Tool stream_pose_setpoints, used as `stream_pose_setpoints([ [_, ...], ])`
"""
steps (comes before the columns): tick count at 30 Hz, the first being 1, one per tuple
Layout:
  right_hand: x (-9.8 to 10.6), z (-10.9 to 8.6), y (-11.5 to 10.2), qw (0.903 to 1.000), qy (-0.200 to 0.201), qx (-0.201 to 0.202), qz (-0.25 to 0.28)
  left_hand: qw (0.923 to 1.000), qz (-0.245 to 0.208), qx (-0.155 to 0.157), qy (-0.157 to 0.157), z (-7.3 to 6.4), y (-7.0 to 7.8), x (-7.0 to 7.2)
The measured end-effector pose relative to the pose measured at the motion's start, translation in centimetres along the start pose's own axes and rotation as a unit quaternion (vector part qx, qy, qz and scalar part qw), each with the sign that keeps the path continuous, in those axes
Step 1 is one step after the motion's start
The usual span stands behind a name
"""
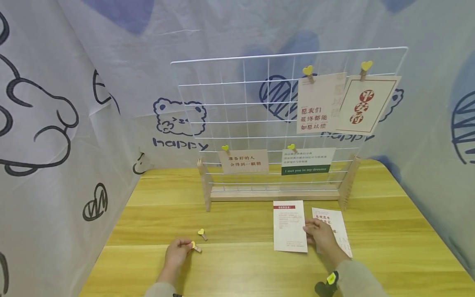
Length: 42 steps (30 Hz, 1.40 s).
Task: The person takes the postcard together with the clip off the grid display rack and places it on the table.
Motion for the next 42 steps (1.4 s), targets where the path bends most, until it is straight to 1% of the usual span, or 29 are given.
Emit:
stream_pose_setpoints([
  [3,0.0,0.1,0.5,1.0,0.001,-0.004,0.005,0.9999,0.008,0.003,0.009,-0.1,-0.3,0.1],
  [7,0.1,0.2,0.9,0.9999,0.005,-0.011,0.002,0.9995,0.024,-0.001,0.017,-0.2,-0.2,0.2],
  [12,0.1,0.3,1.3,0.9993,0.005,-0.015,-0.034,0.9992,0.037,-0.001,0.018,-0.1,0.0,0.2],
  [16,0.0,0.4,1.4,0.9987,0.002,-0.015,-0.049,0.9996,0.026,0.002,0.014,0.2,0.2,0.1],
  [18,0.1,0.5,1.4,0.9984,0.005,-0.015,-0.054,0.9998,0.013,0.003,0.015,0.3,0.2,0.1],
  [22,0.2,0.4,1.4,0.9982,0.007,-0.016,-0.058,0.9997,0.005,-0.002,0.022,0.7,0.2,0.1],
  [26,0.2,0.4,1.2,0.9984,0.008,-0.019,-0.053,0.9995,0.015,-0.007,0.028,1.0,0.1,0.2],
  [29,0.1,0.4,1.2,0.9983,0.011,-0.021,-0.054,0.999,0.034,-0.006,0.028,1.0,0.2,0.2],
  [35,0.1,0.4,1.1,0.9967,0.017,-0.016,-0.078,0.997,0.071,-0.007,0.031,0.8,0.4,0.3],
  [42,0.1,0.6,1.2,0.9958,0.019,-0.01,-0.09,0.9972,0.067,-0.005,0.031,0.9,0.3,0.4],
])
Point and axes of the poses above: each hand's wrist, its own z-axis towards the middle knuckle, its own x-axis out of the back of the hand, y = z × x, the point moved 9 cm from there along z, towards the middle knuckle, and after that the axes turned 1 degree about x, right-handed, at the moved point
